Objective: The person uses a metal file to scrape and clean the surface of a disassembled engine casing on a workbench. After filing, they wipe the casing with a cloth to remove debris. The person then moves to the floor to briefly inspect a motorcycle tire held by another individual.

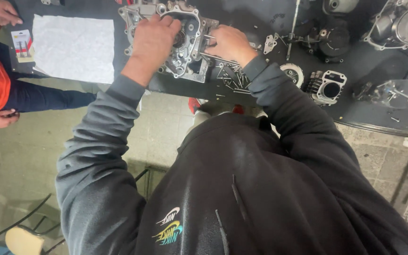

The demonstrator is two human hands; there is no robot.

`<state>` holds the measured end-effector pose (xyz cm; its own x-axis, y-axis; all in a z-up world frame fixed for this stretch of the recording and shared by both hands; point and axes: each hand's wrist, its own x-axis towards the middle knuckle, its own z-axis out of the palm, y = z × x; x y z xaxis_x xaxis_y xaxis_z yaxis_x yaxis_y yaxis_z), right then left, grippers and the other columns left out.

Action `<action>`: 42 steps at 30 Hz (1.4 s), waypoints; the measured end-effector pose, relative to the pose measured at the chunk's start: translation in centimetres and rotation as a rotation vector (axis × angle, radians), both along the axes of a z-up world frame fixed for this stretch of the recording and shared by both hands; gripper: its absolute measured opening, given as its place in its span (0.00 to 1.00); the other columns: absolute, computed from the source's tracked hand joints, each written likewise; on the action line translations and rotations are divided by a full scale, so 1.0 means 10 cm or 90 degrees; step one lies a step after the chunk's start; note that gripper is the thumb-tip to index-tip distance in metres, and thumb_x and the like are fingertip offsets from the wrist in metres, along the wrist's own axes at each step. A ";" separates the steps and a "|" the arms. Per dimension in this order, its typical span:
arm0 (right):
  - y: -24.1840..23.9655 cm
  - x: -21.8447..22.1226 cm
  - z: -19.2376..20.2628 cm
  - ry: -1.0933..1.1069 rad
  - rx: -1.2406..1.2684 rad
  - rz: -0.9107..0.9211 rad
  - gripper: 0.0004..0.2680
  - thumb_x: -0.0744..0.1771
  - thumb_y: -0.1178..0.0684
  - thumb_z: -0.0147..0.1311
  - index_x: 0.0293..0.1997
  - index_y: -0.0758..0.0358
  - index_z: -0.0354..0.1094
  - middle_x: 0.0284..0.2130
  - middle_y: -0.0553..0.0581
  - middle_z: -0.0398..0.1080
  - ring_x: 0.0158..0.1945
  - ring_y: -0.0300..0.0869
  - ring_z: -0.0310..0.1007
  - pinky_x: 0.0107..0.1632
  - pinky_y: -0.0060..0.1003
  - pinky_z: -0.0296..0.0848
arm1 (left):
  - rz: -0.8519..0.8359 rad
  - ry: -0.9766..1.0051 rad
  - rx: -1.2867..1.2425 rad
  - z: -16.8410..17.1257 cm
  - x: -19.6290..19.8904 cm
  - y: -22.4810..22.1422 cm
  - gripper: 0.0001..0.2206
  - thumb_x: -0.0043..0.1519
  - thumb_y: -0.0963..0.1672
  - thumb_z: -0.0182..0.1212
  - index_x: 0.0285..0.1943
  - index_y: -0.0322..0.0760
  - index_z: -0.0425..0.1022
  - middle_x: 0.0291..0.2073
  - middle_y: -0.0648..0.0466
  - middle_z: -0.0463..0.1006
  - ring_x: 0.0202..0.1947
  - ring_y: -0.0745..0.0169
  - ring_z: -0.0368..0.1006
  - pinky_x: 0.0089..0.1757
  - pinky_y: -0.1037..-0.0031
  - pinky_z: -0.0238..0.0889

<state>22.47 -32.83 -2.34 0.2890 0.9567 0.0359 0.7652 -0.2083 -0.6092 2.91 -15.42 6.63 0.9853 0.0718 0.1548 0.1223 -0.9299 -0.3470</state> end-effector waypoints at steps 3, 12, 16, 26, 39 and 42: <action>0.02 0.01 0.04 0.026 -0.010 -0.002 0.15 0.60 0.41 0.65 0.40 0.62 0.77 0.38 0.63 0.77 0.45 0.59 0.76 0.47 0.54 0.72 | 0.053 0.022 -0.069 0.22 0.10 -0.10 0.20 0.51 0.54 0.67 0.43 0.39 0.77 0.35 0.52 0.80 0.40 0.50 0.76 0.35 0.60 0.68; 0.13 0.12 -0.11 0.045 -0.101 0.022 0.20 0.62 0.36 0.66 0.43 0.65 0.76 0.37 0.67 0.76 0.43 0.62 0.76 0.46 0.53 0.73 | 0.109 0.062 -0.119 -0.03 0.11 0.07 0.17 0.65 0.54 0.64 0.37 0.38 0.81 0.31 0.49 0.82 0.37 0.48 0.78 0.38 0.57 0.69; 0.14 0.10 -0.05 0.045 -0.114 0.023 0.19 0.61 0.36 0.65 0.43 0.65 0.77 0.37 0.66 0.77 0.43 0.61 0.76 0.46 0.53 0.73 | 0.019 -0.003 -0.056 -0.14 0.03 0.14 0.08 0.63 0.48 0.63 0.41 0.41 0.79 0.35 0.52 0.82 0.40 0.50 0.79 0.37 0.59 0.69; -0.04 0.04 0.12 0.036 -0.088 0.034 0.20 0.65 0.35 0.60 0.52 0.61 0.73 0.46 0.63 0.77 0.49 0.61 0.75 0.49 0.56 0.72 | 0.104 0.057 -0.148 -0.04 0.05 0.09 0.14 0.67 0.52 0.64 0.42 0.40 0.78 0.34 0.48 0.82 0.39 0.46 0.79 0.39 0.55 0.69; -0.16 -0.34 0.33 -0.239 0.006 -0.016 0.22 0.61 0.41 0.67 0.52 0.64 0.64 0.40 0.63 0.72 0.43 0.58 0.75 0.40 0.53 0.73 | 0.221 -0.437 -0.772 -1.15 -1.10 1.30 0.21 0.76 0.48 0.51 0.71 0.27 0.64 0.61 0.41 0.74 0.63 0.50 0.70 0.60 0.63 0.60; -0.03 -0.38 0.42 -0.242 -0.064 -0.026 0.22 0.60 0.41 0.67 0.51 0.64 0.65 0.38 0.63 0.73 0.41 0.59 0.75 0.38 0.53 0.73 | 0.083 -0.472 -0.972 -1.17 -0.90 1.44 0.22 0.72 0.43 0.54 0.73 0.28 0.59 0.64 0.42 0.73 0.66 0.53 0.69 0.63 0.67 0.60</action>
